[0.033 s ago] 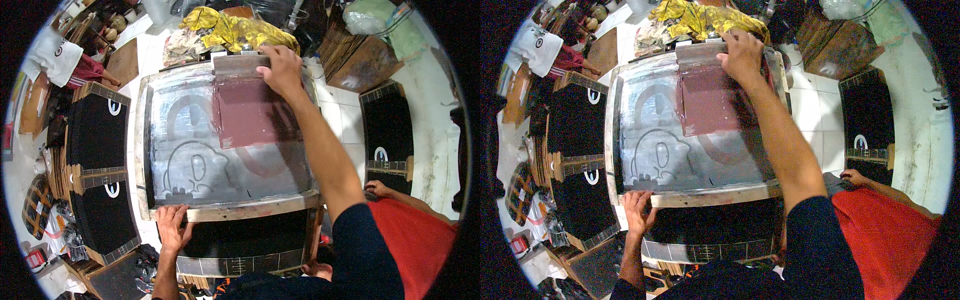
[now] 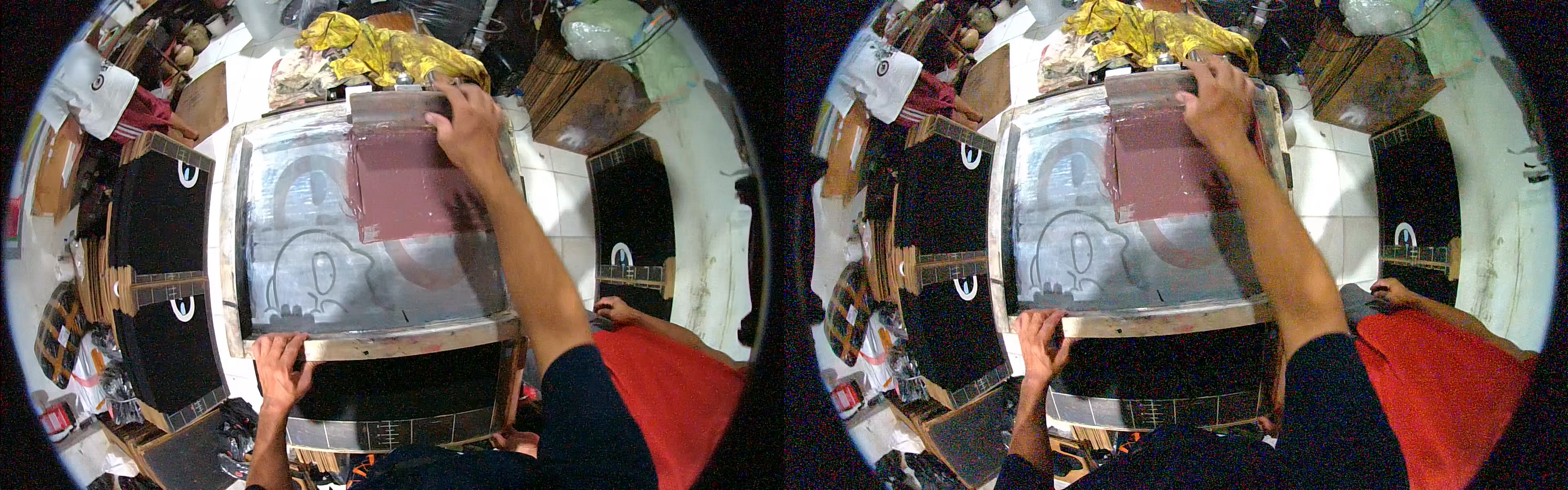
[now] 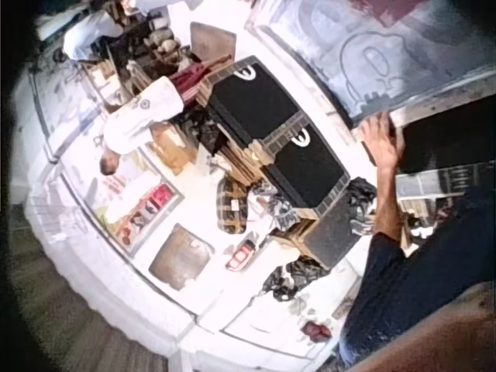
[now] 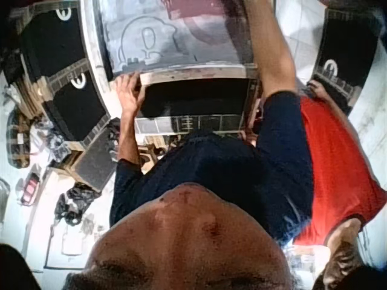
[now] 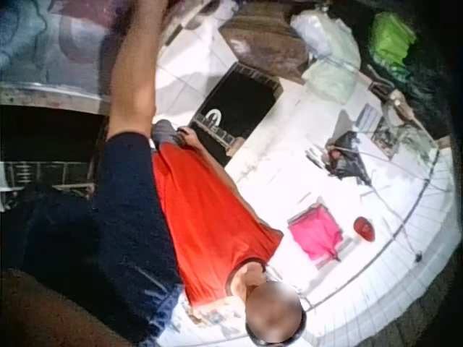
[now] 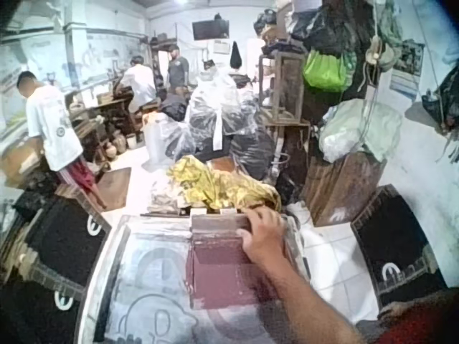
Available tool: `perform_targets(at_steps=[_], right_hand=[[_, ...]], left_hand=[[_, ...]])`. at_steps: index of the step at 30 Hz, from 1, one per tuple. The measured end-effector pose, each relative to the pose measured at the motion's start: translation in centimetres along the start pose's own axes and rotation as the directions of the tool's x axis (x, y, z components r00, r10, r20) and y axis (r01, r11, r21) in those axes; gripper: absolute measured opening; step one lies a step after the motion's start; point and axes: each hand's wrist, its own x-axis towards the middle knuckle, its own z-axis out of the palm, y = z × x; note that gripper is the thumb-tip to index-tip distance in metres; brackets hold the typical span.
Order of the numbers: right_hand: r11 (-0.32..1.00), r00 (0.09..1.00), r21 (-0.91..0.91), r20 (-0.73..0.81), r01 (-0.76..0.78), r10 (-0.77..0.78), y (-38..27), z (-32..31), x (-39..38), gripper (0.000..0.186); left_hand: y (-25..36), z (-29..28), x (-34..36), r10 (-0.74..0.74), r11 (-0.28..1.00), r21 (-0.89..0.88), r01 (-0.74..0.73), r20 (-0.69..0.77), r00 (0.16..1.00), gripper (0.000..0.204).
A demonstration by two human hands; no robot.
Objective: The person mixes dark ink in a small container, then repeatedly uses a squeegee to pull ink across a screen-printing frame over a black skateboard deck. The person lifts the screen to reveal the printed logo and repeats the process on multiple decks.
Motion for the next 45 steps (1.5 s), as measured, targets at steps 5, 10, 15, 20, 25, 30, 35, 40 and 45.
perform_targets(at_steps=[5, 10, 15, 20, 25, 30, 35, 40, 45], right_hand=[[0.987, 0.959, 0.041, 0.249, -0.153, 0.138, -6.6, -11.1, -14.2, 0.040], [0.941, 0.960, 0.328, 0.281, -0.087, -0.010, -14.3, -20.7, -22.2, 0.042], [0.992, 0.992, 0.063, -0.062, 0.114, -0.110, -15.4, -24.4, -12.3, 0.043], [0.986, 0.945, -0.116, -0.292, 0.117, -0.147, -17.3, -26.7, 2.8, 0.032], [0.983, 0.991, -0.128, -0.017, -0.134, 0.132, -17.6, -28.9, 10.0, 0.057], [0.959, 0.985, -0.226, -0.022, -0.170, 0.170, -16.7, -28.8, 13.9, 0.055], [0.963, 0.984, -0.228, 0.072, -0.144, 0.164, -16.3, -28.8, 15.7, 0.056], [0.955, 0.983, -0.245, 0.036, -0.165, 0.179, -16.4, -28.9, 15.3, 0.054], [0.958, 0.981, -0.231, 0.047, -0.172, 0.188, -16.5, -28.9, 14.8, 0.054]], left_hand=[[0.6, -0.8, 0.3, 0.011, 0.999, -0.032, -0.012, -0.024, 1.000, 0.045], [3.5, -5.8, 1.3, 0.158, 0.988, 0.017, -0.157, -0.102, 0.982, 0.052], [6.8, -17.1, 4.9, 0.300, 0.945, 0.199, -0.258, -0.219, 0.928, 0.058], [-0.2, -17.7, 4.4, 0.119, 0.961, 0.252, 0.116, -0.751, 0.649, 0.060], [-18.2, 0.2, -11.4, -0.682, 0.721, -0.505, 0.475, -0.393, 0.617, 0.061], [-21.8, 19.6, -36.1, -0.779, 0.501, -0.008, 0.866, 0.431, 0.455, 0.042], [-18.3, 25.3, -45.2, -0.944, 0.123, -0.701, 0.703, 0.137, 0.302, 0.036], [-16.6, 23.5, -44.9, -0.907, 0.343, -0.438, 0.831, 0.074, 0.414, 0.048], [-16.3, 23.8, -45.4, -0.868, 0.481, -0.256, 0.839, -0.003, 0.497, 0.036]])
